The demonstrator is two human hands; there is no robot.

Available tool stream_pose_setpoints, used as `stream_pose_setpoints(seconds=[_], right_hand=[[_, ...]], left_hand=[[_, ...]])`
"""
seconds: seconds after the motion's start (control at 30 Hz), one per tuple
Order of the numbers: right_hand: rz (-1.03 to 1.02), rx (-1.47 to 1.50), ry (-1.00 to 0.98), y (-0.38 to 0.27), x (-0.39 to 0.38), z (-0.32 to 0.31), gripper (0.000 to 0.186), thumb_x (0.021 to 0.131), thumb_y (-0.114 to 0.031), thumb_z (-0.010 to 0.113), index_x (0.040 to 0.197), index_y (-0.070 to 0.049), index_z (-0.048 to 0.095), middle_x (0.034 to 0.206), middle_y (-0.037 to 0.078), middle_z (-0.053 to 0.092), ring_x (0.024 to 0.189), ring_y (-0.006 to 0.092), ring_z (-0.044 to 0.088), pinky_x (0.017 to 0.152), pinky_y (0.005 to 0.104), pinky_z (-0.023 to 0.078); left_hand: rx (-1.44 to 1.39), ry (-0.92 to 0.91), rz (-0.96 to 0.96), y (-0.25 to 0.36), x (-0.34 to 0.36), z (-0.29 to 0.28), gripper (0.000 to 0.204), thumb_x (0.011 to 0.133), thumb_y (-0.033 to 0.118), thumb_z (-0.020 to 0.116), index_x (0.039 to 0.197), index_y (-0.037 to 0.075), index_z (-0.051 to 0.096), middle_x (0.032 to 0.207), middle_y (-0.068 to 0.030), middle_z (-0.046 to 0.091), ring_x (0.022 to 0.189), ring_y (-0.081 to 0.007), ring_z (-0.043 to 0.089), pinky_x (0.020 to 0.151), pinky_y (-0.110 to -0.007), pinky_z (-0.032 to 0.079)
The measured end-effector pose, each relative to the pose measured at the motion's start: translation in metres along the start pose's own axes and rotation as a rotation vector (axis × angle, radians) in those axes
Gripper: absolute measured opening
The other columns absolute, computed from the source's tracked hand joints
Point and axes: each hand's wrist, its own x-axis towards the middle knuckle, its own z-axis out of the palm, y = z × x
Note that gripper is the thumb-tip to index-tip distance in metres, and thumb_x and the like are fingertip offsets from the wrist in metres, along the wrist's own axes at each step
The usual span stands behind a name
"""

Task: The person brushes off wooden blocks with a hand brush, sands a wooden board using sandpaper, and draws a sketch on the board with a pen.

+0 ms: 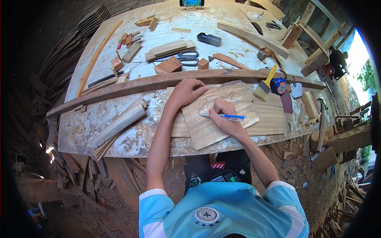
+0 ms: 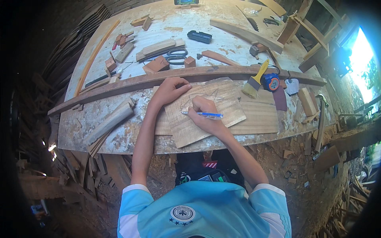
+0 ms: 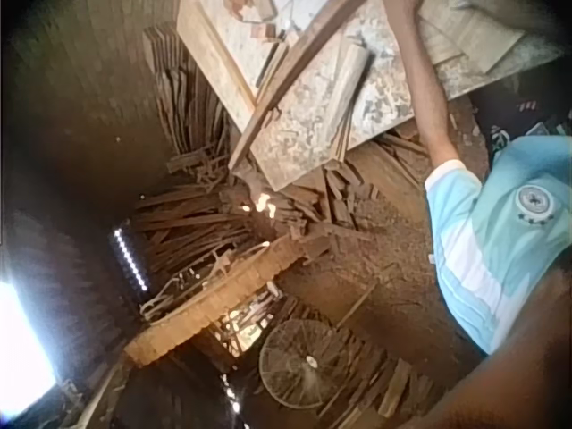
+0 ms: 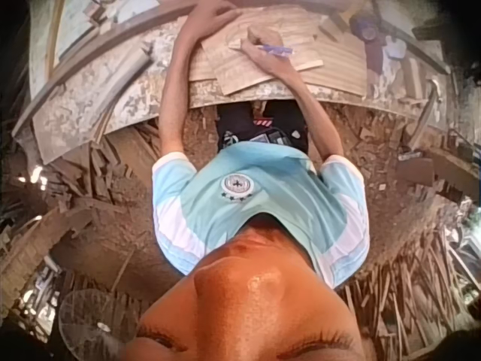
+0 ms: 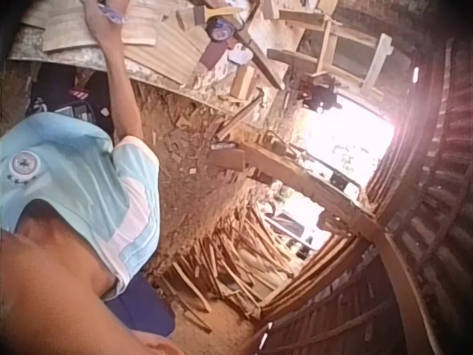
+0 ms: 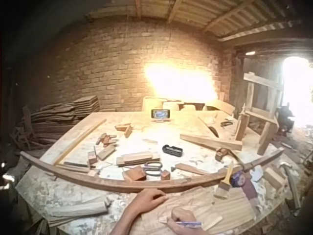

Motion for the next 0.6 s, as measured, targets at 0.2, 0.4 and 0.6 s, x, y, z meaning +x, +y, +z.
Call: stream_pose_setpoints(seconds=[0.2, 0.4, 0.6], right_hand=[[0.038, 0.0, 0.002, -0.001, -0.001, 0.0, 0.029, 0.078, -0.002, 0.059, 0.06, 0.0, 0.036, 0.056, 0.004, 0.039, 0.052, 0.0117, 0.036, 0.049, 0.0304, 0.03], [0.151, 0.225, 0.313, -0.004, 0.001, 0.002, 0.02, 0.085, -0.004, 0.057, 0.069, -0.002, 0.044, 0.066, 0.002, 0.049, 0.062, 0.0092, 0.05, 0.056, 0.0246, 0.04], [0.295, 0.396, 0.23, 0.009, 0.009, 0.011, 0.013, 0.084, -0.005, 0.062, 0.085, -0.001, 0.051, 0.076, 0.007, 0.062, 0.067, 0.01, 0.061, 0.057, 0.0208, 0.047]], left_hand=[[-0.022, 0.007, -0.017, 0.003, -0.001, 0.001, 0.029, 0.083, 0.03, 0.063, 0.093, 0.004, 0.069, 0.087, -0.0141, 0.067, 0.081, -0.0259, 0.063, 0.074, -0.035, 0.048], [-0.019, 0.028, 0.001, 0.0, 0.0, 0.002, 0.031, 0.082, 0.032, 0.063, 0.092, 0.004, 0.07, 0.086, -0.0156, 0.067, 0.082, -0.0291, 0.063, 0.075, -0.037, 0.049], [-0.027, 0.01, 0.013, 0.001, 0.001, 0.002, 0.031, 0.082, 0.032, 0.063, 0.091, 0.004, 0.07, 0.086, -0.016, 0.067, 0.083, -0.0298, 0.063, 0.075, -0.038, 0.048]])
